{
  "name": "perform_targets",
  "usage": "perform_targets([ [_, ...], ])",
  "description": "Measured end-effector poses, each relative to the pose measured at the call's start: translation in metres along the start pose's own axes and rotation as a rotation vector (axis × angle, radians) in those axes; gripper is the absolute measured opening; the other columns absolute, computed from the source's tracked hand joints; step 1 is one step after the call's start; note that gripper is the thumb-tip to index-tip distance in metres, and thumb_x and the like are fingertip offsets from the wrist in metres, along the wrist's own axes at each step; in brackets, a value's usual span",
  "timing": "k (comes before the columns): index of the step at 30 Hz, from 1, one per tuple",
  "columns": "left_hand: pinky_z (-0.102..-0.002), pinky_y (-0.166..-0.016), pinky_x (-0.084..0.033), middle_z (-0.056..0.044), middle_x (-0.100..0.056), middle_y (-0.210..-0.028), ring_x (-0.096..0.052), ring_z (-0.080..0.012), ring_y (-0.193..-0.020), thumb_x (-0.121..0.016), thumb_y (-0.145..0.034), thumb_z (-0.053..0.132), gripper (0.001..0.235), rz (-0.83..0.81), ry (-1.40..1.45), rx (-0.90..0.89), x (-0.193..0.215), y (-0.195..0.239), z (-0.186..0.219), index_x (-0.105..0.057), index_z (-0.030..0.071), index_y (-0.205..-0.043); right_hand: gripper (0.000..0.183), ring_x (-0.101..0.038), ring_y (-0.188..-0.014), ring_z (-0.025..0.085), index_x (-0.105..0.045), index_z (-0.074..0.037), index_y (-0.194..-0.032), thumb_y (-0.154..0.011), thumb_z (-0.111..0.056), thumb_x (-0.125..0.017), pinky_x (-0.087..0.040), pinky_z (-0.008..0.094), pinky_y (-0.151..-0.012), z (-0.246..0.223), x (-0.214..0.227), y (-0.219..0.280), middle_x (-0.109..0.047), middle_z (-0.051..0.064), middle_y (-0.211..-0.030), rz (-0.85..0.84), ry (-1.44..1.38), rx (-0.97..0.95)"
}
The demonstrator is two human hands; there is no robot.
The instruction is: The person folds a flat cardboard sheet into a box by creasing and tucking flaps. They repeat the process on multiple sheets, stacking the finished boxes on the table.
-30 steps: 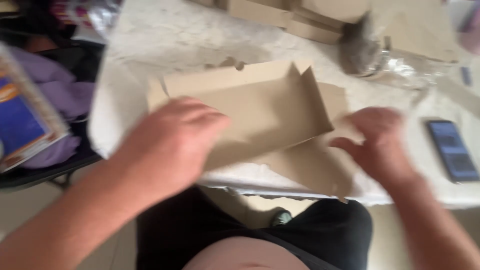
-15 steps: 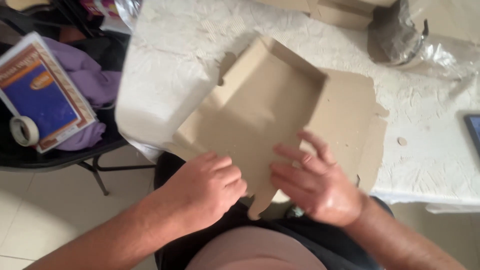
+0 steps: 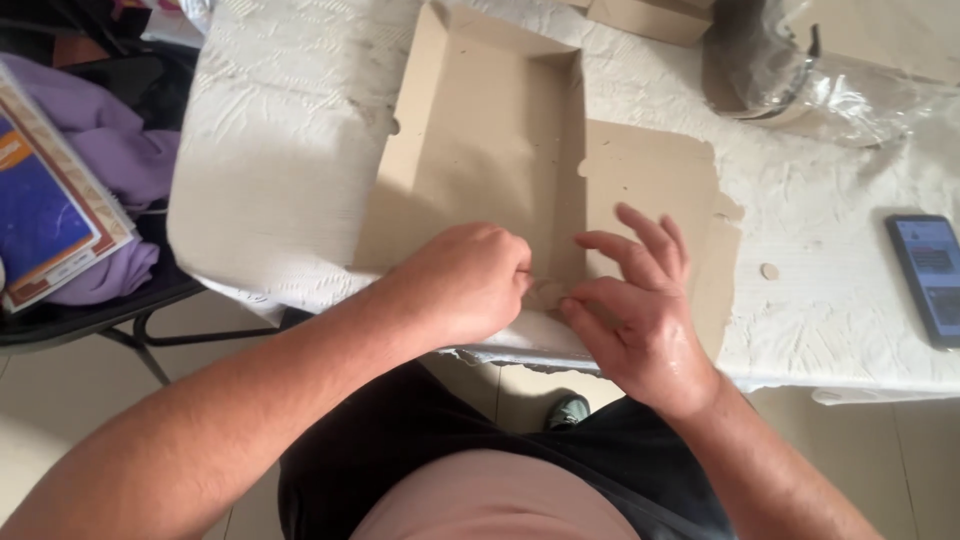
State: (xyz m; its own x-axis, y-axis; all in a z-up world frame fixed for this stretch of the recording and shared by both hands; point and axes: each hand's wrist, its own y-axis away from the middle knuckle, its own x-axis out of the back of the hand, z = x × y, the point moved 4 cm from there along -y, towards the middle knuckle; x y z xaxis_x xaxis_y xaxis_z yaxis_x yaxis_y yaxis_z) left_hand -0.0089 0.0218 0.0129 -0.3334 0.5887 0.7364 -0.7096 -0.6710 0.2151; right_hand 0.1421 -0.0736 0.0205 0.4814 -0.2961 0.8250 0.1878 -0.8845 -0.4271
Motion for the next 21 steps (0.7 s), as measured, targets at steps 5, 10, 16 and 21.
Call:
perform_targets([
  [5,-0.042,-0.068,-0.059,-0.013,-0.074,-0.077,-0.071,-0.0286,-0.068,-0.055,-0.092,0.007,0.021,-0.012,0.025,-0.031,-0.004,0.0,-0.004,-0.073,0.004,-0.081,0.007,-0.037,-0.146,0.04,-0.074,-0.009,-0.076,-0.077,-0.007,-0.08,-0.018,0.062,-0.124,-0.01,-0.01,0.001,-0.061,0.012,-0.132,0.051,0.074,-0.038],
  [10,-0.042,-0.073,-0.06,-0.017,-0.076,-0.088,-0.074,-0.031,-0.078,-0.057,-0.09,0.007,0.021,-0.016,0.077,-0.051,-0.002,0.001,-0.005,-0.078,0.004,-0.092,0.004,-0.04,-0.143,0.04,-0.076,-0.009,-0.082,-0.085,-0.007,-0.077,-0.011,0.061,-0.124,-0.034,-0.008,-0.018,-0.064,0.013,-0.127,-0.01,0.238,0.134],
  [16,-0.042,-0.076,-0.059,-0.015,-0.076,-0.089,-0.074,-0.0301,-0.08,-0.056,-0.085,0.001,0.026,-0.01,0.034,-0.144,-0.009,0.002,-0.011,-0.079,0.009,-0.093,0.008,-0.048,-0.138,0.038,-0.076,-0.009,-0.081,-0.078,-0.01,-0.083,-0.018,0.062,-0.122,-0.026,-0.006,-0.015,-0.067,0.01,-0.118,-0.024,0.218,0.133],
  [21,-0.035,-0.067,-0.063,-0.015,-0.076,-0.084,-0.074,-0.0246,-0.069,-0.056,-0.09,0.001,0.021,0.0,0.023,-0.196,-0.008,0.007,-0.006,-0.077,0.003,-0.091,0.01,-0.043,-0.14,0.037,-0.074,-0.01,-0.076,-0.078,-0.01,-0.084,-0.022,0.058,-0.122,-0.014,0.001,0.004,-0.065,0.01,-0.125,0.083,0.184,0.015],
])
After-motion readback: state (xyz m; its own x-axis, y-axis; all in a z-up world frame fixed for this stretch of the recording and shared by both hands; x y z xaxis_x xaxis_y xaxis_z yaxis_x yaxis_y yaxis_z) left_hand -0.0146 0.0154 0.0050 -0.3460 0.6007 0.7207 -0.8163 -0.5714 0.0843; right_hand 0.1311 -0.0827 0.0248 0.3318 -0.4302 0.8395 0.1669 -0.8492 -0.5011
